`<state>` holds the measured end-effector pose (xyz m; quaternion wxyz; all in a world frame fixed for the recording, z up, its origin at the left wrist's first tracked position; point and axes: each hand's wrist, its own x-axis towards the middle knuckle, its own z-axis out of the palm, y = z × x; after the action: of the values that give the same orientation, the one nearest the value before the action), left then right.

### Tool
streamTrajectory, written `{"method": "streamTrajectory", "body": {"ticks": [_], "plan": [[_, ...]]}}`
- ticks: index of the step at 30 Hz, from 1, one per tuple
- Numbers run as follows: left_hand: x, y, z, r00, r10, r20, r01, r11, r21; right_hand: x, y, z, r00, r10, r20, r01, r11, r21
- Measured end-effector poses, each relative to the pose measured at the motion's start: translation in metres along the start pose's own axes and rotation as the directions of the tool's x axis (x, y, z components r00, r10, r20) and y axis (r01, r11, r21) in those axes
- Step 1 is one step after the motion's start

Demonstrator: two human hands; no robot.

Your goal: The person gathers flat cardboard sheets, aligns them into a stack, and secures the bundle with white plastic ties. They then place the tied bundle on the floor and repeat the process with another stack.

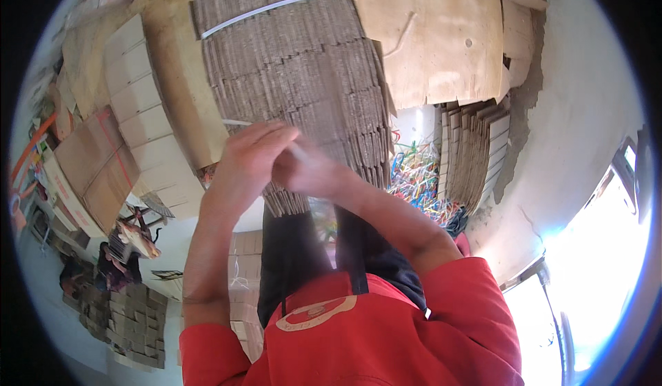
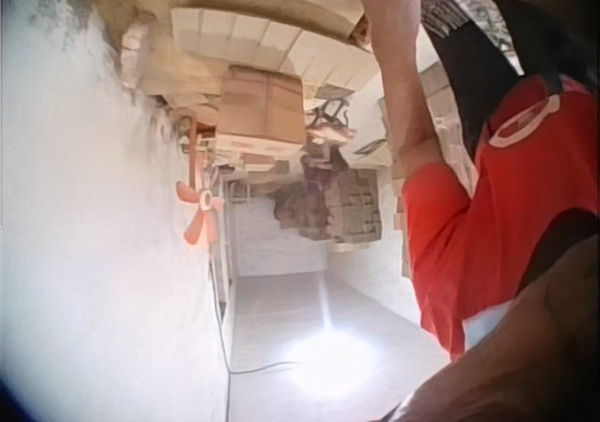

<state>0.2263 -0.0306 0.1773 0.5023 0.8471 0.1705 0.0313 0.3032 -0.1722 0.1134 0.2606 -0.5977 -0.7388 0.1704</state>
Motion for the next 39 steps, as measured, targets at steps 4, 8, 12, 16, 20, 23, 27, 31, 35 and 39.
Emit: {"method": "streamTrajectory", "body": {"ticks": [4,8,12,16,20,23,27,31,35,39], "plan": [[-0.008,0.003,-0.001,0.991,-0.103,0.081,0.101,0.995,0.028,-0.056,0.042,-0.059,0.645,0.643,-0.413,-0.719,0.693,-0.046],[0.01,0.025,0.008,0.916,-0.39,0.094,0.401,0.887,-0.23,-0.078,0.055,-0.027,0.479,0.851,-0.215,-0.816,0.522,0.248],[0.054,0.033,0.055,0.989,-0.023,0.146,0.052,0.979,-0.197,-0.084,0.053,-0.024,0.499,0.852,-0.157,-0.752,0.516,0.411],[0.1,-0.003,0.102,0.953,0.275,0.13,-0.296,0.938,0.184,-0.106,0.079,-0.023,0.387,0.921,-0.032,-0.479,0.231,0.847],[0.119,-0.007,0.105,0.88,0.355,0.317,-0.45,0.837,0.312,-0.127,0.129,-0.008,0.324,0.93,-0.175,-0.674,0.356,0.647],[0.124,-0.008,0.101,0.869,0.376,0.322,-0.466,0.841,0.274,-0.13,0.167,0.004,0.594,0.764,-0.253,-0.771,0.63,0.09],[0.124,-0.016,0.107,0.885,0.375,0.277,-0.439,0.87,0.226,-0.145,0.208,0.032,0.638,0.769,-0.038,-0.763,0.624,-0.169],[0.122,-0.018,0.112,0.893,0.386,0.231,-0.434,0.875,0.216,-0.151,0.225,0.023,0.638,0.762,0.109,-0.733,0.645,-0.217],[0.113,-0.022,0.116,0.913,0.371,0.166,-0.404,0.878,0.257,-0.143,0.225,-0.013,0.511,0.838,0.193,-0.837,0.536,-0.11],[0.107,-0.023,0.122,0.927,0.36,0.103,-0.375,0.89,0.259,-0.144,0.227,-0.04,0.382,0.845,0.374,-0.848,0.16,0.505]]}}
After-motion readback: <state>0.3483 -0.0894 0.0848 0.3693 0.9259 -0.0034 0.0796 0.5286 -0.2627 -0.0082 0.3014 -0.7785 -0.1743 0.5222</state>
